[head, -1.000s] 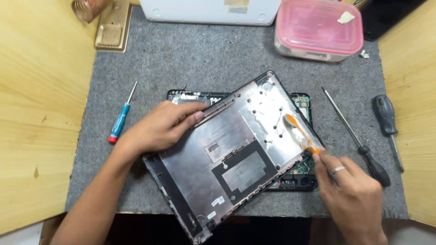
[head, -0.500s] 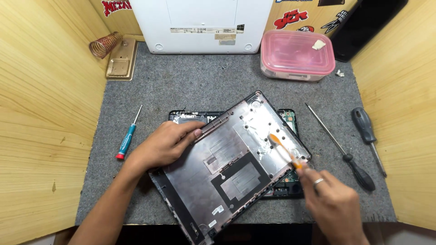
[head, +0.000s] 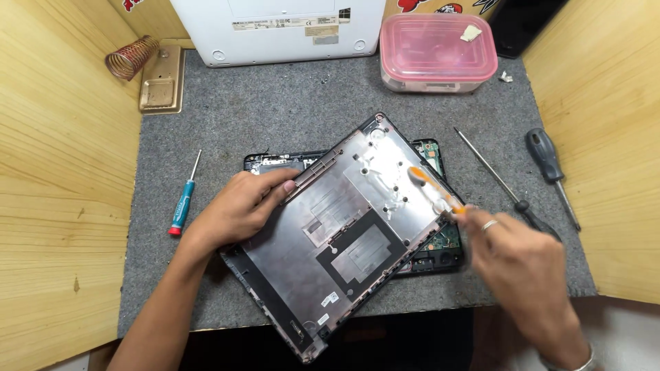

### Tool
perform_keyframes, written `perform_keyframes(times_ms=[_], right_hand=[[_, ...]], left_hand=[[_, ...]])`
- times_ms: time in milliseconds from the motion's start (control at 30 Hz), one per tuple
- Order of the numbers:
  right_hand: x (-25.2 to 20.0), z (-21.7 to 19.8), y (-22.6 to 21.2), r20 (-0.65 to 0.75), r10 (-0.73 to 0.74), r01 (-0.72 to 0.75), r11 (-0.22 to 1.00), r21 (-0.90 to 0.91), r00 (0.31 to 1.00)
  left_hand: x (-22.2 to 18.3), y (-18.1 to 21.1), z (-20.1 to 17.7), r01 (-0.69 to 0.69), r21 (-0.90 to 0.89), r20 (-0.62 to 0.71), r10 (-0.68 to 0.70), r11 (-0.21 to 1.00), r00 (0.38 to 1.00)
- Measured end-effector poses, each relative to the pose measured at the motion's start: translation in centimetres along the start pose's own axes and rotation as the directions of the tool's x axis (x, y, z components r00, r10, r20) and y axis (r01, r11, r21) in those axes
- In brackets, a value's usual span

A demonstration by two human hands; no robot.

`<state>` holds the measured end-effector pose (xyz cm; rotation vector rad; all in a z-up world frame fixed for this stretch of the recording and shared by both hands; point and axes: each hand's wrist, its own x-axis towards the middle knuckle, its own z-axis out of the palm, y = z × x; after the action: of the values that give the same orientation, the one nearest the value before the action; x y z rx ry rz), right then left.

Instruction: Disassembling a laptop and cleaning the interior of the back panel using a toothbrush

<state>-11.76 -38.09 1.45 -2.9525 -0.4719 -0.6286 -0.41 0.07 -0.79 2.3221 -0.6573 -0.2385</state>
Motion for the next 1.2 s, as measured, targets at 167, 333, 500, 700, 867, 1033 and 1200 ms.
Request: perform_keyframes(times_ms=[167,333,500,700,867,1033,1200], right_hand=[[0.2,-0.4,-1.8,0.108,-0.021,0.010,0.995,0.102,0.994],[1.6,0.8,1.5,0.015,0.002,-0.001,1.000,-0.011,1.000],[2.9,1.4,-1.0,-0.067,-0.045,0.050,0.995,0.083,0.997],[5.4,1.1,-0.4,-0.043,-0.099,0.096,0.993,-0.072,0.994],[6.1,4.9,3.1,-0.103,-0.050,0.050,0.999,-0.003,0.993],[6.5,3.2,-2.1,-0.024,-0.141,0.143,0.988,0.063,0.990],[7.1,4.5,-0.3,-0.003,-0.055,0.055,0.998,0.041,0.998]], left_hand=[[0.0,0.4,-0.2,-0.015,0.010,0.011,0.015,1.000,1.000],[0.2,0.6,-0.3,-0.017,-0.004,0.007,0.017,1.000,1.000],[0.0,1.2,-0.7,0.059,-0.080,0.032,-0.057,0.995,0.998],[0.0,1.1,-0.6,0.055,-0.082,0.007,-0.055,0.995,0.998],[0.0,0.8,-0.5,0.015,-0.055,0.016,-0.014,0.998,1.000],[0.1,0.7,-0.3,0.010,-0.074,0.012,-0.009,0.997,1.000],[0.1,0.0,0.0,-0.129,0.001,-0.030,0.129,0.992,0.991]])
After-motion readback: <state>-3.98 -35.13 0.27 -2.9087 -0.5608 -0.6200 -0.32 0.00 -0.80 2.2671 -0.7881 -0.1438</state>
